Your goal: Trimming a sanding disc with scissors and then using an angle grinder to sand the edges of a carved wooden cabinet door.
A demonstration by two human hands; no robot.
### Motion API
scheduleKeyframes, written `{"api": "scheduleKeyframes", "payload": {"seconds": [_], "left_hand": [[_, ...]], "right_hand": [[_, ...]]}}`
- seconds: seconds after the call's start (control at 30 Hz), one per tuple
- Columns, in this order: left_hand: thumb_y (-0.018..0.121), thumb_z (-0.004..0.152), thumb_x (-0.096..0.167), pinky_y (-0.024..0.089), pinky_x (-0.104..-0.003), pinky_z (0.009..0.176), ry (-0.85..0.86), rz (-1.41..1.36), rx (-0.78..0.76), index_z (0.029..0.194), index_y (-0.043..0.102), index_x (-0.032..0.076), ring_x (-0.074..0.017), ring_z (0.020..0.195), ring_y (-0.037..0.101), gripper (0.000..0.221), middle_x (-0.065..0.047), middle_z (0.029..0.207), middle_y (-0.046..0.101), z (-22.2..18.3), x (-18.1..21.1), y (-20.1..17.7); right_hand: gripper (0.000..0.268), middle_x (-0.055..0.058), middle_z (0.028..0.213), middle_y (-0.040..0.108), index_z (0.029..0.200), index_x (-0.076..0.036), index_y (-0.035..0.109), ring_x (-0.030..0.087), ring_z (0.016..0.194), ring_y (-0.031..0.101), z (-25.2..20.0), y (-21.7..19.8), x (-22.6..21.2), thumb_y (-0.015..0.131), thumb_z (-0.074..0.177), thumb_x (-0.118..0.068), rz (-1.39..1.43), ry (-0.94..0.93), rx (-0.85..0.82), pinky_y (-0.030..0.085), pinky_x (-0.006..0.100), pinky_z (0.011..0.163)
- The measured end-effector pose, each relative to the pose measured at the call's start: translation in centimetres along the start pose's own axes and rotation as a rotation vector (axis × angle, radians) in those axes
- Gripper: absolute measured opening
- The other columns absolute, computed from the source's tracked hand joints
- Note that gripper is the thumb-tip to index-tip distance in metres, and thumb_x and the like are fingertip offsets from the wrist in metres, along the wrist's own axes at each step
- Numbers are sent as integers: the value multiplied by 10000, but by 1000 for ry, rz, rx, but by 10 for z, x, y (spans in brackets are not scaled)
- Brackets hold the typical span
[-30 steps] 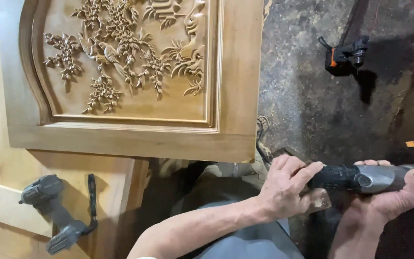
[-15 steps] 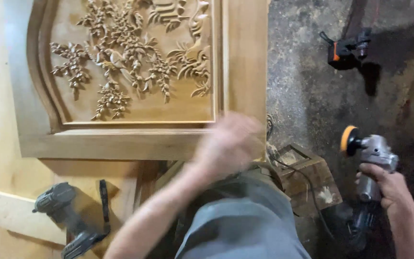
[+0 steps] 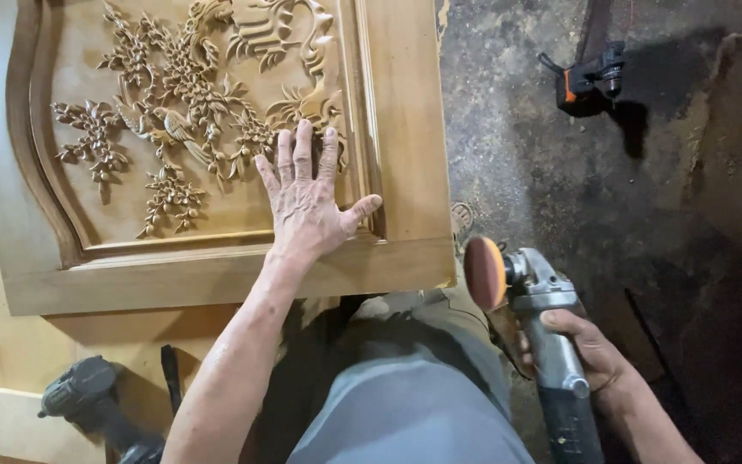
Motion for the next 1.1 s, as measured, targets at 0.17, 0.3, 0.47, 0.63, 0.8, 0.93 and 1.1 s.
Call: {"api": "scheduleKeyframes", "payload": {"seconds": [0.17,0.3,0.47,0.63,0.8,0.93,1.1], "left_hand": [[320,933,858,-97,-703,1218,-35,-9,-59,1692,97,244,-373,1603,-67,1001,-117,1737,-58,-6,1,9],[456,975,789,-93,-706,1222,-28,-28,-42,1697,123,214,-364,1601,-72,980,-117,1735,-52,-7,4,4],[437,991,778,-103,-710,1219,-22,-33,-69,1701,98,224,-375,1598,-101,962,-117,1733,-83,-5,3,7],[490,999,740,-109,-734,1202,-17,-49,-73,1700,109,224,-410,1595,-93,950,-144,1729,-77,-4,4,8],[511,1009,742,-96,-739,1210,-16,-24,-71,1701,119,235,-409,1595,-91,944,-149,1729,-66,-5,6,8],[540,1020,736,-85,-754,1212,-9,-8,-61,1706,134,239,-413,1594,-93,939,-151,1729,-61,-5,6,9],[543,1034,737,-62,-762,1221,-6,19,-43,1706,138,260,-426,1604,-65,918,-161,1732,-45,-5,7,12]], "right_hand": [[420,174,863,693,1143,-48,614,296,645,675,-2,35,12,693,811,-292,-15,42,30,568,435,561],[427,220,909,678,1185,-84,546,292,700,671,4,49,27,694,824,-257,105,123,-62,586,404,644],[394,235,908,673,1118,23,579,305,686,672,7,50,28,682,855,-252,68,82,-57,592,408,656],[314,211,889,691,985,28,641,320,672,666,5,46,35,691,856,-253,62,102,13,578,478,671],[326,216,885,696,1033,35,640,333,669,682,5,42,43,656,889,-257,40,68,3,581,501,651],[333,246,882,699,1012,102,662,369,691,677,-3,32,39,653,883,-204,-8,45,141,584,524,647],[295,276,860,720,1006,87,675,406,670,693,-8,34,33,682,866,-172,-31,60,191,591,521,637]]}}
Point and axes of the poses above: each hand's wrist, its own z-axis towards the middle knuckle, its own y-axis out of the palm, x = y × z, the point moved 10 cm from there along z, towards the middle knuckle
